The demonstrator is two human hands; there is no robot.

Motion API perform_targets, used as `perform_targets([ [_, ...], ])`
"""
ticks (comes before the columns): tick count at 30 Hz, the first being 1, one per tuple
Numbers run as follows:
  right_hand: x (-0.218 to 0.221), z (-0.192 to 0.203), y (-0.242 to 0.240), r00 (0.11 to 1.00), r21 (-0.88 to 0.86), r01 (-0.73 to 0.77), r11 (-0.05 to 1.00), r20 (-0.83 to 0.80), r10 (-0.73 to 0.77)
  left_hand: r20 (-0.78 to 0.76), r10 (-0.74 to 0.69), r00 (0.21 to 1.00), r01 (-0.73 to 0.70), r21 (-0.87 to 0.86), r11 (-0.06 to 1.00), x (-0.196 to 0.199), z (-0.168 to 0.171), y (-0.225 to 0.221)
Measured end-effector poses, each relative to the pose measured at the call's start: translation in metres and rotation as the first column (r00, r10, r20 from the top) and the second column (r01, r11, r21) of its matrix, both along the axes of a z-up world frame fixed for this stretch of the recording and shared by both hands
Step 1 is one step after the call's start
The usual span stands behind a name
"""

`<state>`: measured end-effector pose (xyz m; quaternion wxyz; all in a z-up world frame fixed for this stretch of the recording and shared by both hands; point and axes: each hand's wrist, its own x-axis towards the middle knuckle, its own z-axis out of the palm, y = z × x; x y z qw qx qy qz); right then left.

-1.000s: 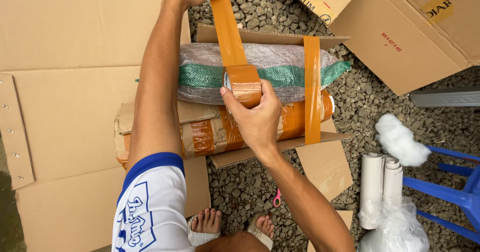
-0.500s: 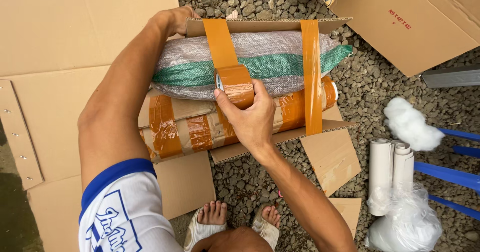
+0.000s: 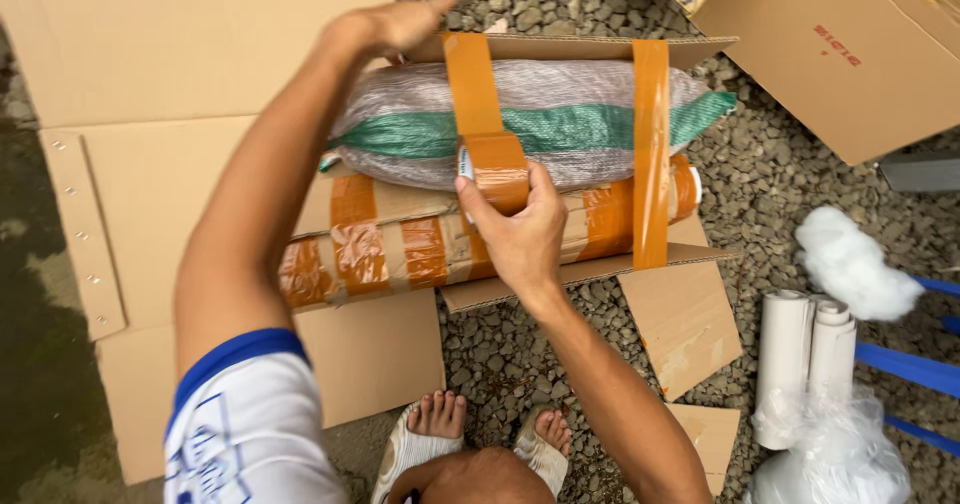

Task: The person secures a large cylindrical bundle wrapped in plastic and a sack inside a cardboard box using orange packing tape. They apply tape strips across the bundle and box flaps, cut the tape with pink scissors, and fold the box flaps closed.

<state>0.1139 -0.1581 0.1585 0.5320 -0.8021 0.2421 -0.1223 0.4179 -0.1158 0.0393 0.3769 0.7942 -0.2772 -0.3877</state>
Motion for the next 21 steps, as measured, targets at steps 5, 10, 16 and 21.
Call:
perform_targets([
  [5,-0.003,-0.002,-0.002,1.0,-0.02,-0.007,1.0,0.013,0.008,0.568,0.113,0.815,-0.182,0.065,0.981,-0.037,0.049,0.033],
  [10,0.002,0.002,-0.004,0.999,0.045,0.028,0.999,-0.025,-0.027,0.688,0.416,0.594,-0.003,-0.515,0.857,-0.215,0.085,0.136],
  [16,-0.004,0.008,0.009,0.989,0.099,0.053,0.994,0.13,-0.066,0.835,0.233,0.499,0.143,-0.344,0.928,-0.327,0.017,0.141],
  [21,-0.026,0.01,0.02,0.988,0.165,0.104,0.981,0.096,-0.121,0.874,0.242,0.421,0.173,-0.339,0.925,-0.328,-0.006,0.139],
])
